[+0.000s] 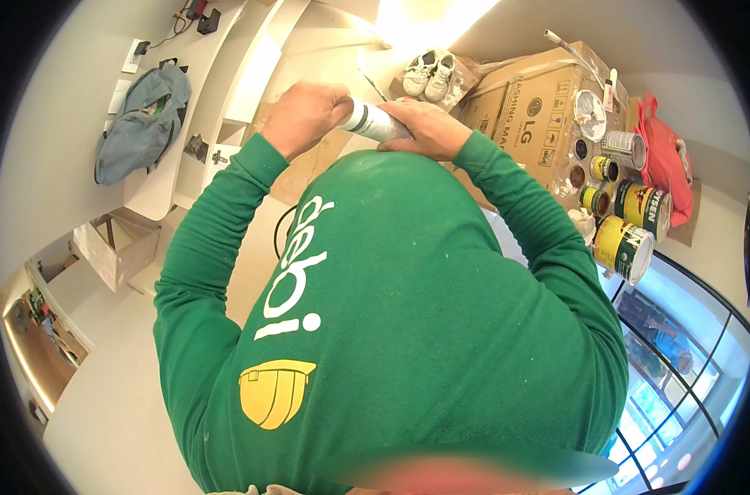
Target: The person retrieves a paint tube from a cabinet, opens it, and squeezes paint into a small cup. They then stir the paint with a stick and transfer some into another container.
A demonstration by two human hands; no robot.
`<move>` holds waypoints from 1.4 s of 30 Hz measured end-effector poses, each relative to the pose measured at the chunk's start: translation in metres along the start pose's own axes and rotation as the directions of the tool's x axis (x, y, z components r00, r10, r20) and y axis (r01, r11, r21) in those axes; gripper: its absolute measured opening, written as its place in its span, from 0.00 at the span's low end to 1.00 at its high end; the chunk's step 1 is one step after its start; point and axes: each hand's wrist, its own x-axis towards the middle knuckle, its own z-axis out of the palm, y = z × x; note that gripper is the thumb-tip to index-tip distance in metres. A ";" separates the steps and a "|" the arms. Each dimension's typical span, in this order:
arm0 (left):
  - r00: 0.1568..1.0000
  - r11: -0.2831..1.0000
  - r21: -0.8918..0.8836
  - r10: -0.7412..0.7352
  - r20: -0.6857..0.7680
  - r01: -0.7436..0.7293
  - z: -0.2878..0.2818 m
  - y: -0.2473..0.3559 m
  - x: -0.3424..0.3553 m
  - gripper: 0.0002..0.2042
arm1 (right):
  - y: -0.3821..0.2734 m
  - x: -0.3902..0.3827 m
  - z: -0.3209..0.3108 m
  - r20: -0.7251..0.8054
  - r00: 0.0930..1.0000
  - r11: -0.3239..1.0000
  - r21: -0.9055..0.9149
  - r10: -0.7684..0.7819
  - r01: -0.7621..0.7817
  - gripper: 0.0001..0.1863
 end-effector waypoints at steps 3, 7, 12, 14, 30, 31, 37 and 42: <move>0.967 0.932 -0.316 -0.108 0.230 0.180 -0.014 -0.007 -0.005 0.12 | 0.005 -0.001 0.000 0.049 0.999 0.999 0.041 -0.019 0.017 0.34; 0.954 0.856 -0.428 -0.221 0.203 0.289 -0.041 -0.031 -0.026 0.14 | 0.010 -0.006 0.005 -0.081 0.996 0.998 0.059 -0.031 0.036 0.35; 0.938 0.939 0.251 -0.286 0.195 0.234 -0.026 -0.055 -0.045 0.17 | 0.012 -0.010 0.013 -0.345 0.926 0.988 -0.056 -0.153 0.142 0.32; 0.999 0.988 0.150 0.036 -0.018 -0.033 -0.011 -0.056 -0.044 0.16 | 0.013 -0.009 0.011 -0.392 0.902 0.981 -0.134 -0.182 0.140 0.32; 0.918 0.825 -0.408 -0.384 0.102 0.391 0.046 -0.027 -0.009 0.10 | -0.003 0.017 0.013 -0.358 0.889 0.838 -0.543 -0.286 0.051 0.28; 0.914 0.804 -0.433 -0.364 0.180 0.406 0.043 -0.029 -0.012 0.10 | -0.002 0.014 0.014 -0.358 0.882 0.841 -0.537 -0.307 0.074 0.28; 0.918 0.775 -0.506 -0.245 0.313 0.379 0.048 -0.049 -0.020 0.10 | 0.002 0.009 0.021 -0.293 0.915 0.861 -0.499 -0.276 0.100 0.33; 0.930 0.915 -0.164 -0.359 0.082 0.367 0.078 -0.051 -0.011 0.12 | 0.003 0.015 0.018 -0.295 0.885 0.809 -0.571 -0.360 0.139 0.24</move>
